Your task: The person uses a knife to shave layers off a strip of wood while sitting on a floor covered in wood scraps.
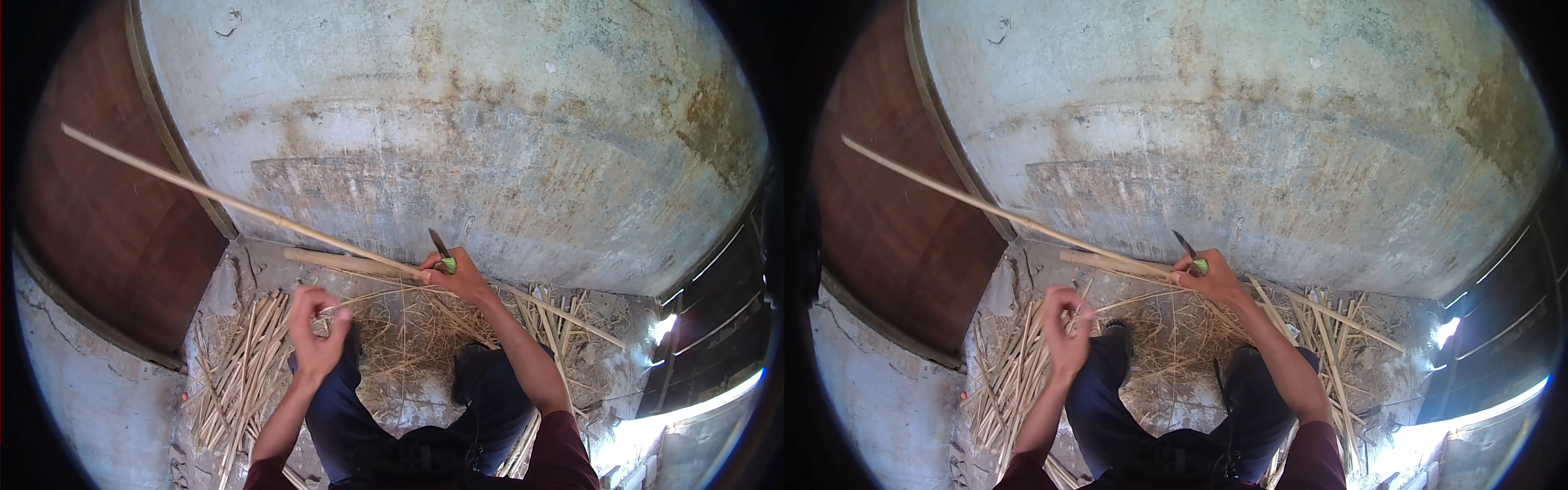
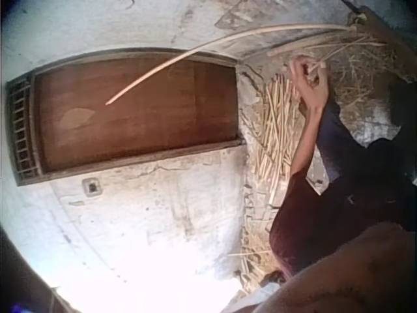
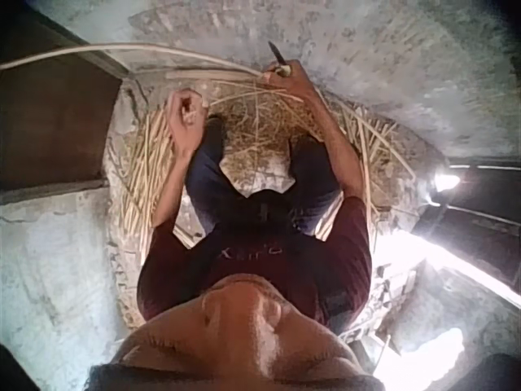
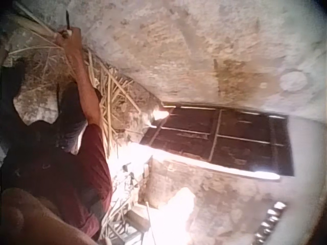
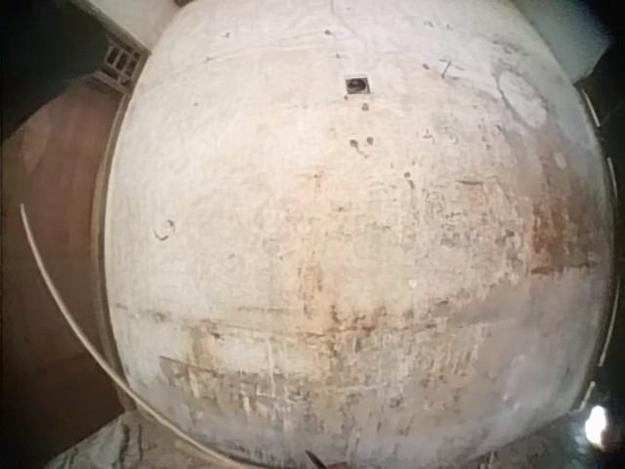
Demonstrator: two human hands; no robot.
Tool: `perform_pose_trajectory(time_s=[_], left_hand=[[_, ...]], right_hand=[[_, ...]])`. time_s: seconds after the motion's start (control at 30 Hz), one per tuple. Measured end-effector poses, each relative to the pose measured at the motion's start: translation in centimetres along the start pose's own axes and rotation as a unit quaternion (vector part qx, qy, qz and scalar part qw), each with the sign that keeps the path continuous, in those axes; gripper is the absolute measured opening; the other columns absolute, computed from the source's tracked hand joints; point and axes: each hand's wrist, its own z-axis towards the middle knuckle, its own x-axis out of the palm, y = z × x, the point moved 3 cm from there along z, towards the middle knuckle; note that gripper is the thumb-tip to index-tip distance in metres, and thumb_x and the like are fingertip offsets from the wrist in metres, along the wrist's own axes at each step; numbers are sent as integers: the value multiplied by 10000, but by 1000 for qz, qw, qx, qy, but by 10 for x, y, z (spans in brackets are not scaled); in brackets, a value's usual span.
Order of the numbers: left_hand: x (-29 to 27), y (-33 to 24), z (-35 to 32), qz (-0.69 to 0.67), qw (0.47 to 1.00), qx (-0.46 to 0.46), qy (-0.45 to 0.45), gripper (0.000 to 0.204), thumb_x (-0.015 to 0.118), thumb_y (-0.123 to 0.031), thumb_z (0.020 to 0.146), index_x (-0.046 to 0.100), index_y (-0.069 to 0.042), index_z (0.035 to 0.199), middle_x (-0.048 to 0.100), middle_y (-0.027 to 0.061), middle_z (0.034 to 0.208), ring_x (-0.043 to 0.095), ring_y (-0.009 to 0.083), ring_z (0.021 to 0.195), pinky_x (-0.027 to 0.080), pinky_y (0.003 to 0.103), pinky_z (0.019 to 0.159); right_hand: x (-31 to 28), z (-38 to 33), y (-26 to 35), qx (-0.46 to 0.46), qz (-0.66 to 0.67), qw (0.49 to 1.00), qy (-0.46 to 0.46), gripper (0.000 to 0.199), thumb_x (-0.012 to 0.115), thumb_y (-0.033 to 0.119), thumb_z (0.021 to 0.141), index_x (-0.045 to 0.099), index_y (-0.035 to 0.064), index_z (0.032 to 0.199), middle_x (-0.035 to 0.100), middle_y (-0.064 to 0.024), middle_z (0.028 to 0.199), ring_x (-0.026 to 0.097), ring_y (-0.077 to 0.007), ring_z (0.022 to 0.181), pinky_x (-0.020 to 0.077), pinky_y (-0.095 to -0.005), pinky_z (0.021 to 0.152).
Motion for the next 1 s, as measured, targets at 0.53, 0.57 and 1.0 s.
perform_pose_trajectory(time_s=[0.53, 0.57, 1.0], left_hand=[[102, -11, 64, -60, 991, -96, 73, 388, 724, -234, 1013, 650, -76, 1360, 529, 81, 1358, 453, 213, 1175, 395, 334, 921], [102, -7, 62, -58, 991, -96, 75, 388, 724, -234, 1013, 650, -76, 1360, 529, 81, 1358, 453, 213, 1175, 395, 334, 921], [52, -4, 102, -17, 999, -38, -20, 372, 540, -266, 1120, 558, 29, 1347, 581, 129, 1333, 591, 202, 1189, 536, 340, 943]], right_hand=[[12, -8, 3, -89, 141, 986, 10, 281, 730, 241, 981, 714, -37, 1016, 768, -134, 1010, 711, -180, 888, 565, -363, 867], [19, -10, 8, -89, 143, 986, 9, 281, 730, 241, 981, 714, -37, 1016, 768, -134, 1010, 711, -180, 888, 565, -363, 867], [-21, -4, 24, -116, -1, 975, -190, 256, 588, 65, 919, 784, 12, 1075, 653, 0, 909, 555, -86, 779, 435, -282, 697]])
